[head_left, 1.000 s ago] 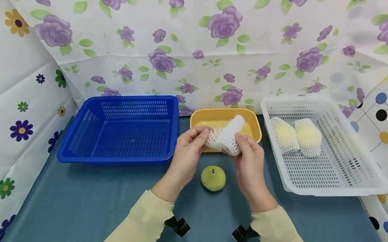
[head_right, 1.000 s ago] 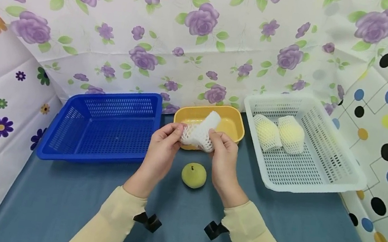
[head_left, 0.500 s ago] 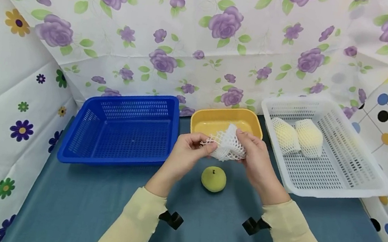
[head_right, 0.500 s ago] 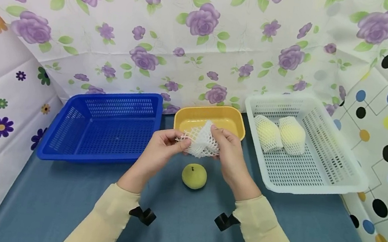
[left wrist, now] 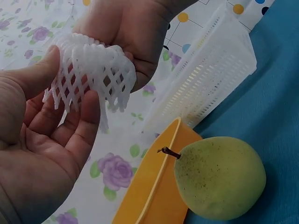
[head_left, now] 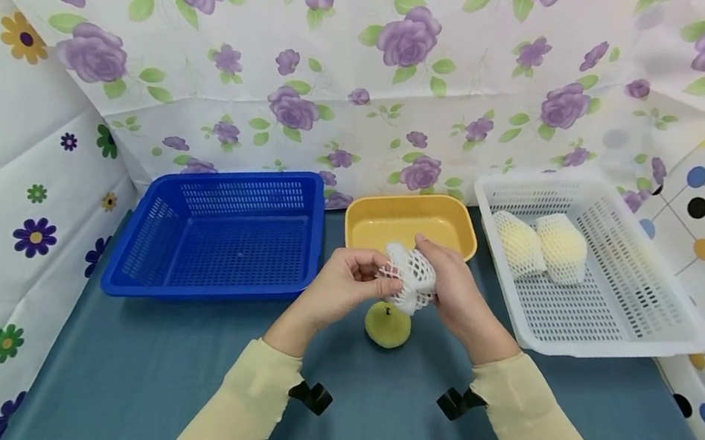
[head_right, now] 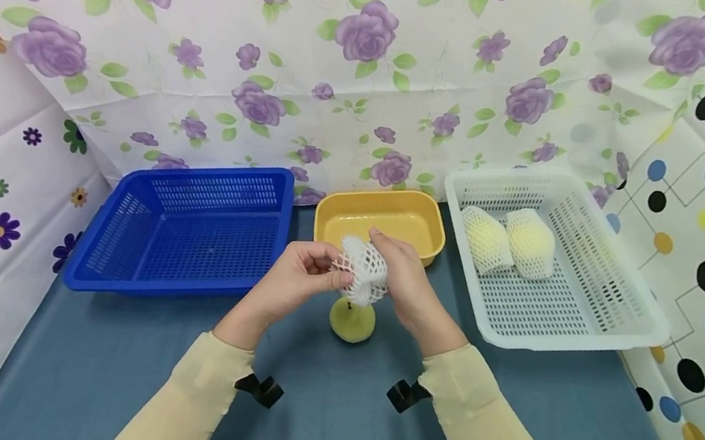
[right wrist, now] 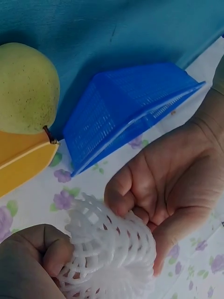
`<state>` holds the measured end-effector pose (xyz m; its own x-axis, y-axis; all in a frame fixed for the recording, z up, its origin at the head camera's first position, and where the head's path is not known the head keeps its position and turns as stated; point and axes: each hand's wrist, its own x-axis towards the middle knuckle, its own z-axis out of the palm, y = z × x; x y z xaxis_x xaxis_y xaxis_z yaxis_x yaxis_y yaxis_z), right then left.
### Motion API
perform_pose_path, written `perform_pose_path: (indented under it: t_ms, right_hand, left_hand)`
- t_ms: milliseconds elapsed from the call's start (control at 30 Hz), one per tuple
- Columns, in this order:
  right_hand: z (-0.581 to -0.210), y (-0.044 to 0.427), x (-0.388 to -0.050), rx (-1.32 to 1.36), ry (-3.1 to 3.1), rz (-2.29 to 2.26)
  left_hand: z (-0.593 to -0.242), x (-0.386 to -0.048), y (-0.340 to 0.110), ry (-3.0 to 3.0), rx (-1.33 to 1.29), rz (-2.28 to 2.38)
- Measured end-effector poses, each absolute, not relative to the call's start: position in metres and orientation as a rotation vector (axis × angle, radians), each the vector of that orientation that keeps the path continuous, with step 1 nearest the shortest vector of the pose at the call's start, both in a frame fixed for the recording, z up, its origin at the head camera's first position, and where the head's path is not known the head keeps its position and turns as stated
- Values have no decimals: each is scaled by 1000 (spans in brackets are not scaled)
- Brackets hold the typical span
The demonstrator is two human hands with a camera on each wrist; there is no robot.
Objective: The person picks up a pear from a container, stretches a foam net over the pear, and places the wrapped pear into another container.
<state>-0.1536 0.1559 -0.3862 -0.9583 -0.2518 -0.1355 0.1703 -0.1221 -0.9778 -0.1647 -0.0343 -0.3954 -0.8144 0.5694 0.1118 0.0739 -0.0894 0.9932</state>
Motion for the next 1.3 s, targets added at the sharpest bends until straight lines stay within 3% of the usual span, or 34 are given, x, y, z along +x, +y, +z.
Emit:
perform_pose_path:
  t_ms: [300, 700, 1000, 1300]
  right_hand:
    - [-390, 153, -155, -172, 1914, -2197]
    - [-396, 173, -150, -396, 2258, -2018]
    - [-381, 167, -142, -354, 2370, -1976]
    - [-421, 172, -140, -338, 2439, -1924]
  left_hand:
    - [-380, -156, -40, 1986, 602, 1990]
    - [-411, -174, -49, 2158, 524, 2034]
    - [-412, -173, -52, 2125, 419, 2097]
    - [-409, -175, -59, 2158, 131, 2255]
